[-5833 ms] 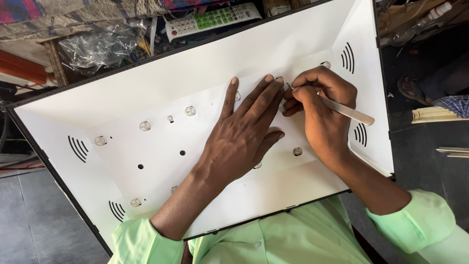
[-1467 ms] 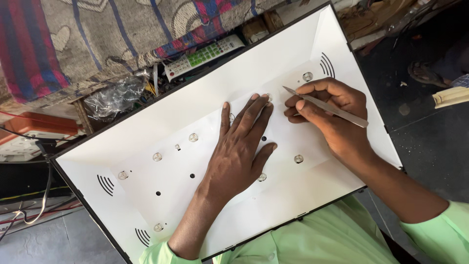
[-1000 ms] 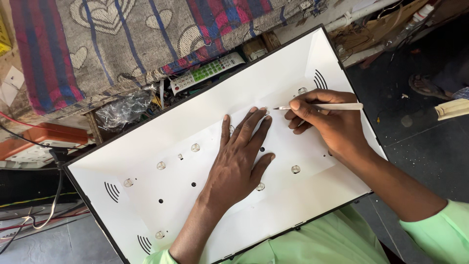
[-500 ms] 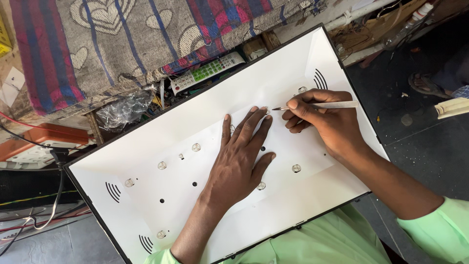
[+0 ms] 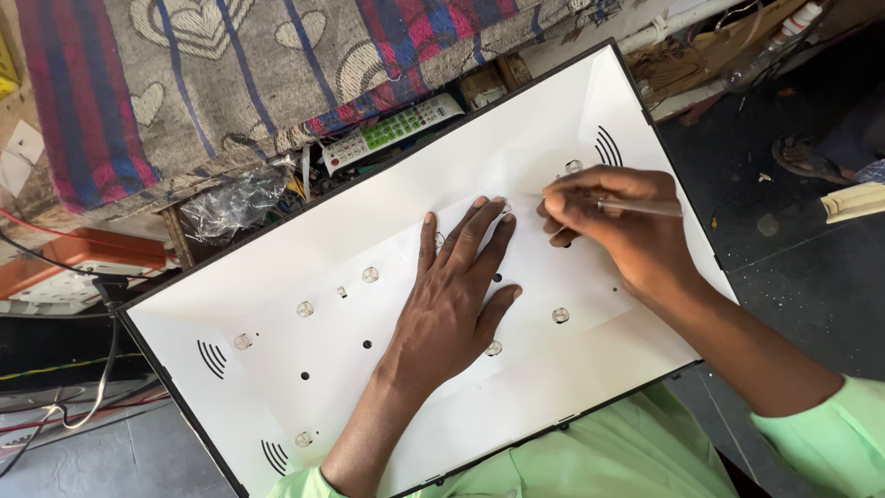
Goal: The person uses a small metal tool to carefully insert and secure multiple small light bulbs into pre-drilled holes on the interior surface of a white rectangular box. The person works methodically from one side to the other, ensuring each bulb is seated correctly.
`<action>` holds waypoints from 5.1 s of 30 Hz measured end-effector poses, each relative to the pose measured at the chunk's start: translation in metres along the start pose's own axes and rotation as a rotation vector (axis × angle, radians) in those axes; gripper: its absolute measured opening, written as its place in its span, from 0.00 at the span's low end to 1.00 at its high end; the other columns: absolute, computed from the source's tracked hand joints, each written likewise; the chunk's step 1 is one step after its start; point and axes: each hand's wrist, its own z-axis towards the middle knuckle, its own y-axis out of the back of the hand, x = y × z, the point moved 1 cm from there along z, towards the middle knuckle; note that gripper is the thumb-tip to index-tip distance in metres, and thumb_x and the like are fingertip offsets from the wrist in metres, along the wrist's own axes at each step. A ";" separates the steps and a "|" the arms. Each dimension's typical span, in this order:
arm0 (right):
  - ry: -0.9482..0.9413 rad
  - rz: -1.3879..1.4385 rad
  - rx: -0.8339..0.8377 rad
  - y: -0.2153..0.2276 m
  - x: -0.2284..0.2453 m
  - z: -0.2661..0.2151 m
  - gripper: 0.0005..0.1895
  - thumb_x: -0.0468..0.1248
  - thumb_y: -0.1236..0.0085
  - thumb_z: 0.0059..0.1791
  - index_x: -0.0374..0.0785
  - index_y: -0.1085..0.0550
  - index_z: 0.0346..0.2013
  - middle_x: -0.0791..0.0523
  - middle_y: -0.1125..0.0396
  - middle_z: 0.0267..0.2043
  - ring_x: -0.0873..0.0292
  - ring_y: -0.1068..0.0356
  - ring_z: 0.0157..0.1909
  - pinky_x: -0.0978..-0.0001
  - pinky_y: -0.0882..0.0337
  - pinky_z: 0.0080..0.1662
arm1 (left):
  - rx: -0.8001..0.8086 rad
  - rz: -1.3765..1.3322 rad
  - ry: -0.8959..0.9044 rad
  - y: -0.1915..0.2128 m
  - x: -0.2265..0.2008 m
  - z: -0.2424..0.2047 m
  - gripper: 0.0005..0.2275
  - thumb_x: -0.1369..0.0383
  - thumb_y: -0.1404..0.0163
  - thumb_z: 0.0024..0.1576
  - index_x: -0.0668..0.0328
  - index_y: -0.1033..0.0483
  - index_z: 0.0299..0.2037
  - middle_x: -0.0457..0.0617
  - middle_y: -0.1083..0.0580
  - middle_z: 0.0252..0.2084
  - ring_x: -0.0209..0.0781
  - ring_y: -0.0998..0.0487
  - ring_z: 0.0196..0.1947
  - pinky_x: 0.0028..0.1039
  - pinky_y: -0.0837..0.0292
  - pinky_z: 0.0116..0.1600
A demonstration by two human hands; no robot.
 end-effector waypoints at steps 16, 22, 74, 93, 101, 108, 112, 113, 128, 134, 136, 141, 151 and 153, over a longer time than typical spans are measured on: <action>0.079 -0.085 0.088 0.046 0.013 -0.025 0.11 0.26 0.45 0.51 0.27 0.23 0.48 0.48 0.23 0.39 0.58 0.21 0.39 0.68 0.18 0.39 | -0.022 0.000 -0.023 0.002 -0.001 -0.001 0.27 0.64 0.49 0.62 0.66 0.40 0.71 0.55 0.43 0.75 0.49 0.49 0.78 0.59 0.63 0.78; 0.208 -0.676 0.039 0.026 0.026 -0.036 0.15 0.25 0.45 0.50 0.33 0.22 0.51 0.53 0.24 0.37 0.64 0.26 0.32 0.75 0.26 0.32 | 0.000 0.004 -0.008 0.003 -0.002 0.001 0.27 0.64 0.49 0.62 0.66 0.40 0.70 0.56 0.43 0.75 0.50 0.49 0.78 0.59 0.63 0.77; 0.398 -0.882 0.286 0.022 0.044 0.017 0.12 0.27 0.37 0.47 0.30 0.23 0.46 0.51 0.24 0.42 0.58 0.21 0.40 0.72 0.21 0.40 | -0.006 -0.003 -0.018 0.003 -0.001 0.000 0.28 0.65 0.47 0.62 0.67 0.40 0.70 0.55 0.44 0.75 0.50 0.48 0.78 0.60 0.61 0.78; 0.394 -0.909 0.275 0.017 0.053 0.015 0.10 0.26 0.39 0.49 0.33 0.21 0.45 0.52 0.24 0.44 0.57 0.22 0.42 0.69 0.22 0.39 | -0.016 -0.004 -0.026 -0.001 0.002 -0.002 0.28 0.64 0.48 0.61 0.66 0.40 0.70 0.54 0.48 0.77 0.49 0.50 0.78 0.57 0.63 0.78; 0.556 -1.195 0.379 0.010 0.082 0.026 0.07 0.29 0.36 0.49 0.33 0.20 0.41 0.52 0.25 0.39 0.52 0.26 0.32 0.64 0.28 0.34 | 0.000 -0.030 -0.012 -0.001 0.003 -0.002 0.28 0.65 0.47 0.60 0.65 0.40 0.70 0.53 0.48 0.77 0.48 0.51 0.78 0.56 0.65 0.79; 0.555 -1.174 0.421 0.011 0.107 0.037 0.09 0.31 0.35 0.48 0.33 0.21 0.43 0.51 0.26 0.37 0.54 0.27 0.32 0.65 0.30 0.34 | -0.028 -0.034 -0.024 -0.001 0.005 -0.003 0.29 0.64 0.47 0.61 0.66 0.40 0.71 0.52 0.47 0.77 0.48 0.51 0.78 0.56 0.66 0.79; 0.385 -0.966 0.325 0.015 0.102 0.038 0.12 0.29 0.43 0.53 0.35 0.22 0.51 0.52 0.25 0.40 0.60 0.30 0.30 0.69 0.30 0.32 | -0.037 -0.058 -0.021 -0.001 0.006 -0.004 0.28 0.64 0.46 0.60 0.65 0.39 0.70 0.56 0.48 0.78 0.51 0.54 0.79 0.55 0.65 0.79; 0.360 -0.890 0.303 0.014 0.097 0.036 0.13 0.28 0.46 0.55 0.37 0.23 0.54 0.53 0.24 0.41 0.61 0.32 0.29 0.70 0.29 0.32 | -0.046 -0.061 -0.021 0.000 0.006 -0.004 0.28 0.64 0.46 0.60 0.64 0.39 0.70 0.57 0.49 0.78 0.52 0.55 0.79 0.55 0.64 0.79; 0.711 -1.059 0.455 -0.014 0.036 0.040 0.10 0.25 0.35 0.47 0.31 0.22 0.43 0.53 0.30 0.43 0.52 0.24 0.40 0.65 0.24 0.40 | -0.045 -0.003 -0.028 -0.005 0.005 -0.003 0.28 0.64 0.46 0.59 0.66 0.38 0.69 0.55 0.45 0.75 0.54 0.53 0.78 0.57 0.62 0.78; 0.720 -1.090 0.450 -0.021 0.035 0.046 0.09 0.21 0.40 0.47 0.30 0.26 0.40 0.53 0.29 0.42 0.51 0.24 0.39 0.63 0.24 0.38 | -0.045 -0.002 -0.018 -0.005 0.005 -0.004 0.28 0.64 0.46 0.59 0.67 0.38 0.69 0.58 0.46 0.75 0.55 0.52 0.78 0.57 0.61 0.78; 0.715 -1.209 0.430 -0.025 0.033 0.044 0.06 0.22 0.39 0.49 0.29 0.26 0.39 0.52 0.29 0.41 0.51 0.24 0.36 0.63 0.25 0.35 | -0.048 -0.005 -0.020 -0.006 0.006 -0.003 0.29 0.64 0.46 0.59 0.67 0.38 0.69 0.59 0.46 0.75 0.55 0.52 0.78 0.57 0.61 0.78; 0.703 -1.237 0.421 -0.027 0.033 0.037 0.06 0.24 0.39 0.47 0.30 0.25 0.38 0.51 0.29 0.40 0.49 0.25 0.35 0.60 0.26 0.36 | -0.050 -0.027 -0.020 -0.007 0.006 -0.005 0.29 0.65 0.46 0.59 0.67 0.38 0.69 0.59 0.45 0.75 0.54 0.52 0.78 0.57 0.62 0.78; 0.419 -0.700 0.509 0.022 0.068 0.051 0.17 0.28 0.40 0.51 0.35 0.24 0.55 0.54 0.26 0.43 0.67 0.30 0.35 0.76 0.32 0.33 | -0.068 0.033 -0.029 -0.006 0.003 -0.004 0.27 0.64 0.48 0.60 0.70 0.37 0.67 0.58 0.43 0.73 0.53 0.52 0.77 0.56 0.62 0.78; 0.379 -0.686 0.497 0.030 0.074 0.057 0.15 0.29 0.39 0.50 0.36 0.22 0.53 0.54 0.26 0.38 0.69 0.34 0.26 0.79 0.37 0.24 | -0.079 0.083 -0.027 -0.009 0.000 -0.004 0.26 0.65 0.49 0.60 0.71 0.37 0.67 0.58 0.43 0.73 0.53 0.51 0.77 0.56 0.62 0.77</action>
